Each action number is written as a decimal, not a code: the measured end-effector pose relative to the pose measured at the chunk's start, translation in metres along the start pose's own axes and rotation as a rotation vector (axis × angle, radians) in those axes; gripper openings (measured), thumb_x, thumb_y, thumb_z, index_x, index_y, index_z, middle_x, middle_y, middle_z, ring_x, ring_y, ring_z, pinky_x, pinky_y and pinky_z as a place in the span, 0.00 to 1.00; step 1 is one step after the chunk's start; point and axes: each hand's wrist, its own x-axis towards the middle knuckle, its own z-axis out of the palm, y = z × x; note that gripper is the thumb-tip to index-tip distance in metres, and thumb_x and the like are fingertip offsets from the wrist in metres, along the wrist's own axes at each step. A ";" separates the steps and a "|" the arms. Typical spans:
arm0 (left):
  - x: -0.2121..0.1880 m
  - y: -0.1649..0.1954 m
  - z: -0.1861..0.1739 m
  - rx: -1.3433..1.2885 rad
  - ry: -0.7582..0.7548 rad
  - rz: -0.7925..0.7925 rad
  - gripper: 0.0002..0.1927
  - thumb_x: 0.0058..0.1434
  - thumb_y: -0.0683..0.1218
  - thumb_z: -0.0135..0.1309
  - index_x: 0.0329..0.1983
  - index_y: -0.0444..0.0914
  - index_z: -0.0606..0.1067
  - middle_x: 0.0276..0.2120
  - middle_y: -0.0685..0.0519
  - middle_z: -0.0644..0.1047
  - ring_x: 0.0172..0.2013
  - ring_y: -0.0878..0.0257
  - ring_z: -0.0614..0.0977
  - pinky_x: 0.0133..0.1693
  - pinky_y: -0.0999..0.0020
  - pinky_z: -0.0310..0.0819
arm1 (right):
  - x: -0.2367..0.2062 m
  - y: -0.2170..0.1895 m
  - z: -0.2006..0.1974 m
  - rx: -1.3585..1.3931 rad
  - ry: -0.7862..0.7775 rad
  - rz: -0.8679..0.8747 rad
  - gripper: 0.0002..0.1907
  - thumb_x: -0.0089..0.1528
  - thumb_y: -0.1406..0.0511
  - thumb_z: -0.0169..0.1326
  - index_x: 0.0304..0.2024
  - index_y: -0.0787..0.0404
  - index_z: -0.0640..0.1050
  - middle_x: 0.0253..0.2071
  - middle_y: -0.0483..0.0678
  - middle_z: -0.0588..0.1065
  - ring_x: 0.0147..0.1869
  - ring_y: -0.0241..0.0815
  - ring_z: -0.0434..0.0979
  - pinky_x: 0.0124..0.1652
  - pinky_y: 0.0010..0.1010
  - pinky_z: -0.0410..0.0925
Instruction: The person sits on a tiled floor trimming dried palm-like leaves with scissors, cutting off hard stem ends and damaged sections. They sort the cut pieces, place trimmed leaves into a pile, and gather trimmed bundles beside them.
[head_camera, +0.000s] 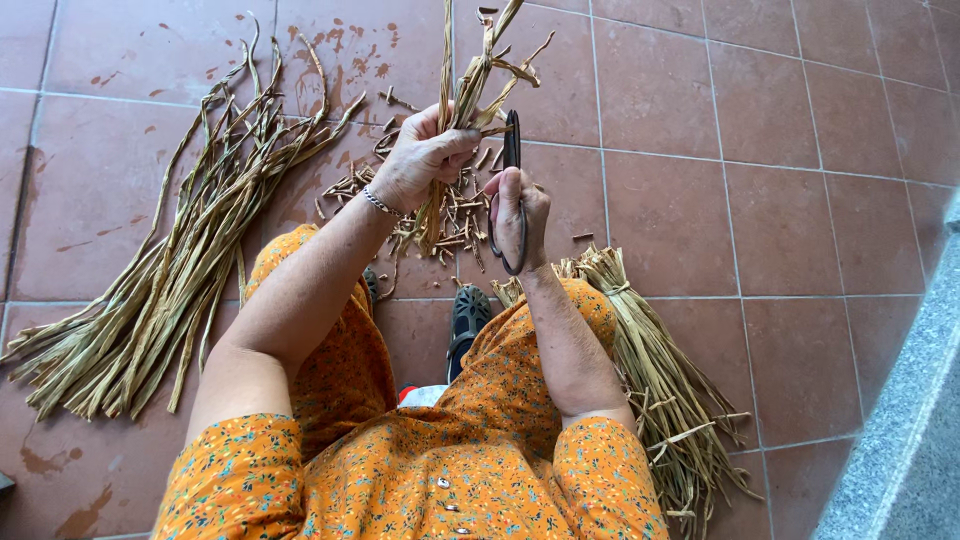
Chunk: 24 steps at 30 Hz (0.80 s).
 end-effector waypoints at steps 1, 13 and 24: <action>0.000 0.000 0.001 0.006 0.014 -0.002 0.06 0.66 0.38 0.57 0.44 0.39 0.74 0.24 0.62 0.68 0.22 0.75 0.65 0.21 0.79 0.52 | 0.000 0.000 0.000 0.047 -0.014 0.041 0.28 0.74 0.48 0.40 0.36 0.63 0.77 0.19 0.34 0.63 0.22 0.24 0.61 0.23 0.21 0.55; -0.003 0.000 0.003 0.006 -0.050 0.015 0.14 0.65 0.39 0.60 0.52 0.41 0.73 0.27 0.63 0.69 0.22 0.77 0.65 0.22 0.80 0.53 | 0.000 0.003 0.001 0.087 -0.152 0.059 0.34 0.72 0.41 0.36 0.45 0.64 0.76 0.24 0.34 0.62 0.25 0.23 0.59 0.25 0.17 0.55; -0.005 0.005 -0.010 0.032 -0.008 0.053 0.08 0.72 0.47 0.59 0.47 0.39 0.75 0.23 0.63 0.68 0.20 0.74 0.64 0.22 0.76 0.51 | 0.019 0.002 -0.025 0.409 0.031 0.324 0.39 0.67 0.35 0.36 0.39 0.63 0.75 0.22 0.38 0.64 0.23 0.29 0.63 0.23 0.21 0.58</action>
